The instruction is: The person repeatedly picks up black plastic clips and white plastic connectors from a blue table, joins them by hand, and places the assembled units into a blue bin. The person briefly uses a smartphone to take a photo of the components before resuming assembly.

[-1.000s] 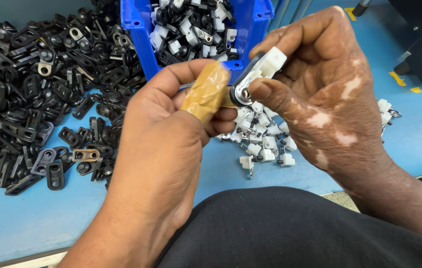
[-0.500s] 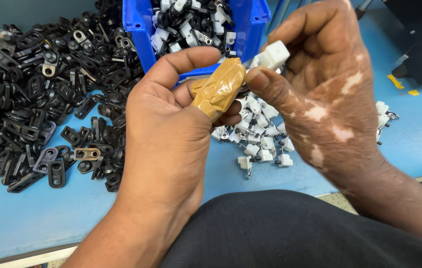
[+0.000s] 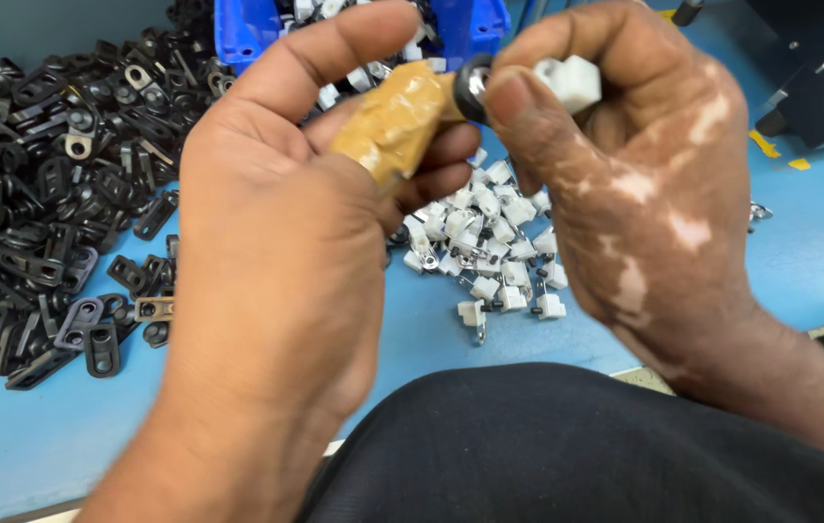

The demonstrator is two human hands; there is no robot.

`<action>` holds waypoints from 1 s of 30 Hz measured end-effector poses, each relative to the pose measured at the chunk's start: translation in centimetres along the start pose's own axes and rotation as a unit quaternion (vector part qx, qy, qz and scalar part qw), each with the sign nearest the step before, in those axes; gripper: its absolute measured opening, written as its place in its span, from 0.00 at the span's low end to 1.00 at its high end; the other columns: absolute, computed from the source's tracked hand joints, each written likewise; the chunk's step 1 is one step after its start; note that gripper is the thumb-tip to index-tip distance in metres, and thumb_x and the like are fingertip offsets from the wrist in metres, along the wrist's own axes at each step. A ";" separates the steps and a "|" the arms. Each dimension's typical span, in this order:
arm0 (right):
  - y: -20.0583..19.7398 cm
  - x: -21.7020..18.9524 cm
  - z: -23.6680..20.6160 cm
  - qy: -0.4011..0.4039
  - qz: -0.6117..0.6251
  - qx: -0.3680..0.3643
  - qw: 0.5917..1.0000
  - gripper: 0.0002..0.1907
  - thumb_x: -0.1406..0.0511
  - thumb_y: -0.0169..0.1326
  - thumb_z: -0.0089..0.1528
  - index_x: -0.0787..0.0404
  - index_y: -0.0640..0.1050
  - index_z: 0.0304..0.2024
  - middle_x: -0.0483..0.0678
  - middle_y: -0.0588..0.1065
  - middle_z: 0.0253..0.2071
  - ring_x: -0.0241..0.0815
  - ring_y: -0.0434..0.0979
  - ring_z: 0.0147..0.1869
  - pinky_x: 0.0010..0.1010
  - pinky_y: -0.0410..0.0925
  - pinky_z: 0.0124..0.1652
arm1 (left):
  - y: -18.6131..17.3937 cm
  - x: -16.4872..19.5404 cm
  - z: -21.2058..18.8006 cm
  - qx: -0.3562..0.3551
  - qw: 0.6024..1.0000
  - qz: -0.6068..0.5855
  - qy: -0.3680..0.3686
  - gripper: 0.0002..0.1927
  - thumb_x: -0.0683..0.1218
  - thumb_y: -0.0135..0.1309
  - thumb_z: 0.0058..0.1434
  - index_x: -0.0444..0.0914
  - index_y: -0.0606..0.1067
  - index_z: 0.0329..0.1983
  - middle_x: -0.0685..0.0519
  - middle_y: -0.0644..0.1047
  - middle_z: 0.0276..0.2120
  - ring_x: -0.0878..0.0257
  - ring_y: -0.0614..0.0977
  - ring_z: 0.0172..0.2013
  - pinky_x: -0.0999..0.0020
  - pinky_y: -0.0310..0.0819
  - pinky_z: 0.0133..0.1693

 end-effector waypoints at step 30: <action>1.5 1.2 -2.5 -0.094 0.123 -0.130 0.979 0.21 0.64 0.57 0.51 0.63 0.60 0.38 0.49 0.62 0.41 0.29 0.66 0.41 0.17 0.68 0.42 | -1.8 -0.6 -2.0 -0.019 0.997 0.078 -0.008 0.11 0.35 0.43 0.50 0.30 0.65 0.39 0.50 0.73 0.25 0.70 0.72 0.26 0.81 0.66 0.30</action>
Point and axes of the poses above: each hand's wrist, its own z-axis towards the middle knuckle, its own y-axis out of the palm, x = y × z, the point moved 5 cm from there along z, towards the middle knuckle
